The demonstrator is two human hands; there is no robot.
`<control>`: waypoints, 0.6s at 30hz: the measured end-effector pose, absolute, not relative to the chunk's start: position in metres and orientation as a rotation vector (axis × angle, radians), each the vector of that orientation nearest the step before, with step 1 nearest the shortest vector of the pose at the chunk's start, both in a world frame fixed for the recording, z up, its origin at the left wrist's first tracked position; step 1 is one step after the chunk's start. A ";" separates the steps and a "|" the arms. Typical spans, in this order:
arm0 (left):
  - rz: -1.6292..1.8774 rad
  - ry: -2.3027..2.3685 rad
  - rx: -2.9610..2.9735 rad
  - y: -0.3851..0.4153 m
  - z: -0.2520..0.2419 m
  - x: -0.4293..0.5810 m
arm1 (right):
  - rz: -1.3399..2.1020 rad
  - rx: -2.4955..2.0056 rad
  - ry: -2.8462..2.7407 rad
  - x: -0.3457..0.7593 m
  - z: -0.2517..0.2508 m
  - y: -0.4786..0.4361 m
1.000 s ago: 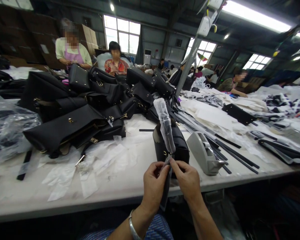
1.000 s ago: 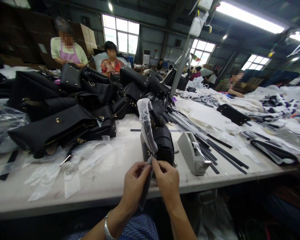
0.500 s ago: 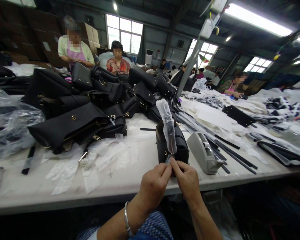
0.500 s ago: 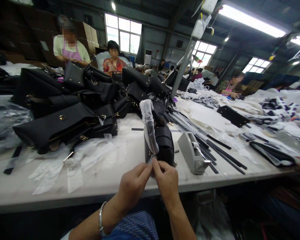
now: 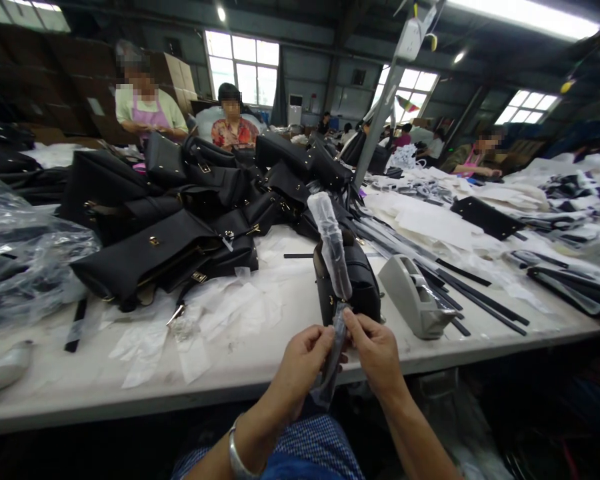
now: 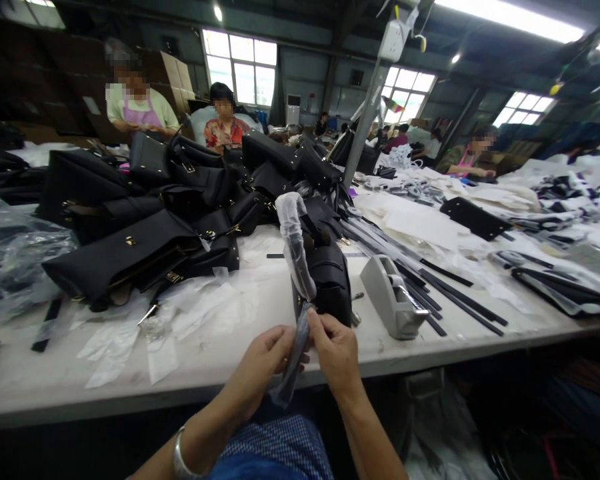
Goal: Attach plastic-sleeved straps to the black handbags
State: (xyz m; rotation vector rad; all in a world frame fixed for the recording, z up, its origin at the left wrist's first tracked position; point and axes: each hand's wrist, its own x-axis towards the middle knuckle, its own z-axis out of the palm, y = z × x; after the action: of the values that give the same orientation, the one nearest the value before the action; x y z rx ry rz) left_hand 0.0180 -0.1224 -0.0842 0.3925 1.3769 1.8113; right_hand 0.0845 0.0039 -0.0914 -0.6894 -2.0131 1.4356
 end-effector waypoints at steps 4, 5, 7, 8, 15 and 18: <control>1.810 1.321 0.305 -0.107 -0.090 0.027 | 1.320 -0.650 -2.159 0.090 -0.083 0.005; 1.810 1.377 0.305 -0.107 -0.093 0.029 | 1.246 -0.643 -2.189 0.095 -0.080 0.011; 1.802 1.476 0.342 -0.108 -0.100 0.028 | 1.007 -0.708 -2.166 0.107 -0.074 0.034; 1.804 1.515 0.375 -0.109 -0.103 0.027 | 0.862 -0.778 -2.117 0.114 -0.072 0.051; 1.785 1.669 0.553 -0.108 -0.109 0.024 | 0.535 -1.217 -2.001 0.149 -0.074 0.199; 1.792 1.675 0.551 -0.106 -0.111 0.027 | 0.673 -1.268 -2.009 0.152 -0.083 0.226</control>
State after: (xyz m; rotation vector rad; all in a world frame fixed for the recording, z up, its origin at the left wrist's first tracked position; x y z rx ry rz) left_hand 0.0271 -0.1064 -0.1105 0.5514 1.6748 1.7915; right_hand 0.1525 0.2263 -0.0834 -1.2682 -2.0089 0.6728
